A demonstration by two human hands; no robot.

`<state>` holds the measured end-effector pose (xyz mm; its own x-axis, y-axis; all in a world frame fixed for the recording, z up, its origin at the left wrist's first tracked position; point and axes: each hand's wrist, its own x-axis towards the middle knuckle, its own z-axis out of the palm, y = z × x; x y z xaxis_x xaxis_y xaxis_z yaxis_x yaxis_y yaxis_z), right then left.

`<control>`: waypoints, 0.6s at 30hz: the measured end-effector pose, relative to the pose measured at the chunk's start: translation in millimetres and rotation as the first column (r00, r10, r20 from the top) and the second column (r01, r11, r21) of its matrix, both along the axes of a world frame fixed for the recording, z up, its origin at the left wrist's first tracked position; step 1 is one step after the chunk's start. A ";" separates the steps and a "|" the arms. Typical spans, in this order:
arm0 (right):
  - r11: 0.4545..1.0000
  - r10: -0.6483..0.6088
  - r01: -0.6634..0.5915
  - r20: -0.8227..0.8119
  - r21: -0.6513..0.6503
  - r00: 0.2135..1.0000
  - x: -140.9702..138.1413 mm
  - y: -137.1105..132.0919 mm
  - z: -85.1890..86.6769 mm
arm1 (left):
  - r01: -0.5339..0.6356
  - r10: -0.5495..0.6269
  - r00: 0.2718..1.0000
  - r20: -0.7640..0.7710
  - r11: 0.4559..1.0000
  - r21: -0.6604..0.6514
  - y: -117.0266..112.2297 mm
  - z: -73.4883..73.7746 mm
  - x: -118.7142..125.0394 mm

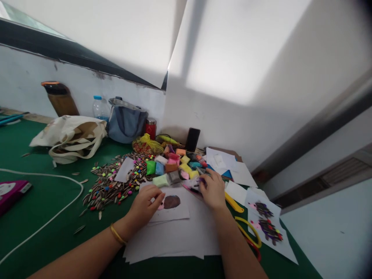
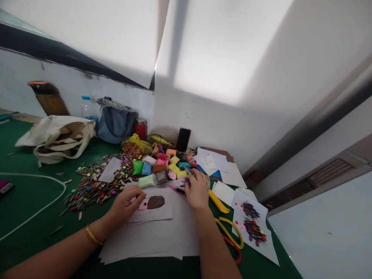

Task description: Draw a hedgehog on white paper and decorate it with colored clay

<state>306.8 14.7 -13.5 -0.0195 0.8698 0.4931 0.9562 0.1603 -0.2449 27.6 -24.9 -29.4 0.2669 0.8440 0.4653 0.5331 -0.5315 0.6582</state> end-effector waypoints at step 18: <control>0.994 0.011 -0.046 -0.314 -0.103 0.949 11.2 3.4 -12.0 | 0.072 -0.085 0.963 -0.256 0.996 -0.059 -1.5 -1.2 2.2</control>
<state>318.0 18.1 -25.5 0.0952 0.9191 0.3823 0.8240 0.1427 -0.5483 29.8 -26.4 -30.7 0.4386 0.8356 0.3307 0.6460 -0.5490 0.5304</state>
